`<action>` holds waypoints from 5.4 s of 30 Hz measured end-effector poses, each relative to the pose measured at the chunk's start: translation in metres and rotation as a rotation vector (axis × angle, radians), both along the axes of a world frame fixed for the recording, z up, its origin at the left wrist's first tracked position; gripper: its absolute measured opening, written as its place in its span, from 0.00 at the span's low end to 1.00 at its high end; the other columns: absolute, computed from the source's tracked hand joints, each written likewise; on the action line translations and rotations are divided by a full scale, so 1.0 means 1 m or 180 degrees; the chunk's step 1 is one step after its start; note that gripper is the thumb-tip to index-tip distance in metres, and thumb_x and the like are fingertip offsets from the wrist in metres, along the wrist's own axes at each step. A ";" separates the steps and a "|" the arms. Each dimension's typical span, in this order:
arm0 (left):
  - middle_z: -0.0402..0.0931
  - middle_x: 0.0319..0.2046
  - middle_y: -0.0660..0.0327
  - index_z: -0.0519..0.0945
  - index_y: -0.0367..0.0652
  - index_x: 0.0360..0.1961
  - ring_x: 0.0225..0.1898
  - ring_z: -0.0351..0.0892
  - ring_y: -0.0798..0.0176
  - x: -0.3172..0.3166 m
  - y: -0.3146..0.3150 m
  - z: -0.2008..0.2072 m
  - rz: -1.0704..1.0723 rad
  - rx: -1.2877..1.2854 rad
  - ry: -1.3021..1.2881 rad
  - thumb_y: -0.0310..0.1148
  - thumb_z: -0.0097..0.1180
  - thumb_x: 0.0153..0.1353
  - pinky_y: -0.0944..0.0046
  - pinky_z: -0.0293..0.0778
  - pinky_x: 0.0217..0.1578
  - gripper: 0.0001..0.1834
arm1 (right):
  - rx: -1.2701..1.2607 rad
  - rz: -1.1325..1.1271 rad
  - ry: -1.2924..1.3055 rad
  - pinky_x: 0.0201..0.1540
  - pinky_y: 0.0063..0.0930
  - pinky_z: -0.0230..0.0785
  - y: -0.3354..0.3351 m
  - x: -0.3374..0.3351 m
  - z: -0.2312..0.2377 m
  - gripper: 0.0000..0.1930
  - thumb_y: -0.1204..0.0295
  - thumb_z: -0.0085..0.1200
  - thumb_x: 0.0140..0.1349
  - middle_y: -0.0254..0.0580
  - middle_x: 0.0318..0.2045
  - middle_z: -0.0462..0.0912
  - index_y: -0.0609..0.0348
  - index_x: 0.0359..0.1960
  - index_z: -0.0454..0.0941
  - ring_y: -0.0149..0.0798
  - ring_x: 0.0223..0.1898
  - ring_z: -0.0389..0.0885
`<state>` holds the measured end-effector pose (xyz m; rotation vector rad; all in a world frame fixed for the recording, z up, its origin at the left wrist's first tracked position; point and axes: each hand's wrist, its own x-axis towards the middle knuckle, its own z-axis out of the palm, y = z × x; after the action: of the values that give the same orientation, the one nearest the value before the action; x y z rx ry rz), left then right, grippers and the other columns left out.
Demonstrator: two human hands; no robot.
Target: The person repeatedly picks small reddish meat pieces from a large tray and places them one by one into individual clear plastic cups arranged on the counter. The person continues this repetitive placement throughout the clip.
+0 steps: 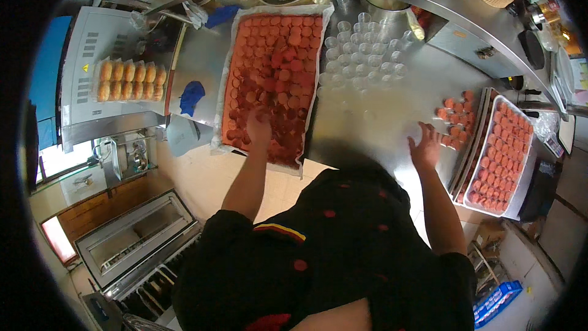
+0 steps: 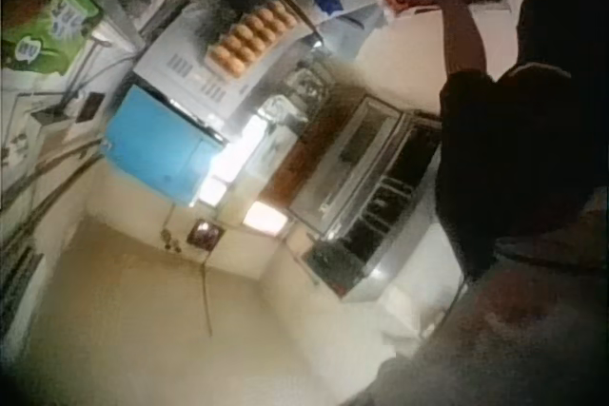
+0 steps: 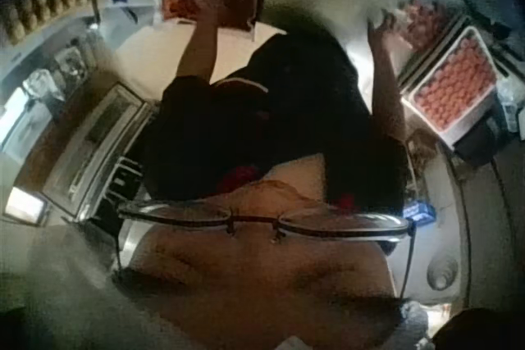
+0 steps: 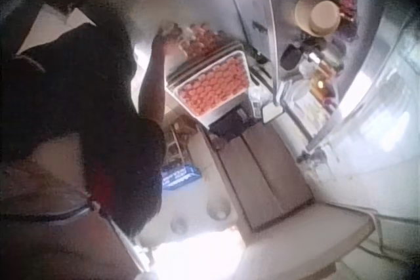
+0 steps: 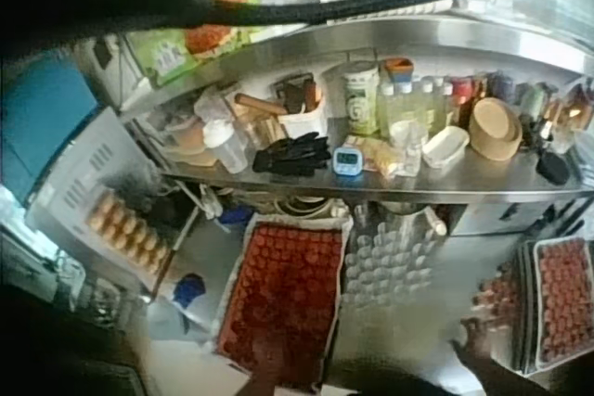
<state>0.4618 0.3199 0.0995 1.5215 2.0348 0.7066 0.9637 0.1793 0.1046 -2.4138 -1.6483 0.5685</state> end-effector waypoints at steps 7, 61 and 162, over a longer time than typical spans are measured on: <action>0.70 0.67 0.43 0.76 0.45 0.65 0.67 0.67 0.31 -0.030 0.071 -0.021 0.0646 -0.0586 0.1606 0.45 0.60 0.67 0.40 0.71 0.64 0.28 | -0.0403 0.0705 0.0820 0.66 0.50 0.72 0.063 -0.105 0.004 0.35 0.68 0.66 0.62 0.46 0.70 0.68 0.43 0.71 0.65 0.57 0.67 0.71; 0.83 0.42 0.56 0.79 0.35 0.53 0.43 0.84 0.62 0.159 -0.073 0.076 -0.0477 -0.1572 -0.3954 0.23 0.58 0.66 0.64 0.81 0.43 0.14 | 0.1280 0.1521 0.1281 0.58 0.48 0.73 0.031 -0.196 0.128 0.30 0.79 0.67 0.52 0.51 0.56 0.79 0.52 0.60 0.76 0.58 0.57 0.76; 0.81 0.43 0.57 0.77 0.36 0.55 0.43 0.82 0.62 0.162 -0.080 0.102 -0.0310 -0.1481 -0.4576 0.23 0.57 0.69 0.62 0.80 0.45 0.14 | 0.1444 0.1401 0.1732 0.62 0.47 0.71 0.028 -0.192 0.131 0.32 0.80 0.68 0.52 0.52 0.57 0.79 0.55 0.61 0.74 0.60 0.58 0.75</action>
<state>0.6233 0.2397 0.2017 0.4664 0.8811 0.8246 0.7712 0.2071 0.2360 -1.4256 -1.7995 0.7313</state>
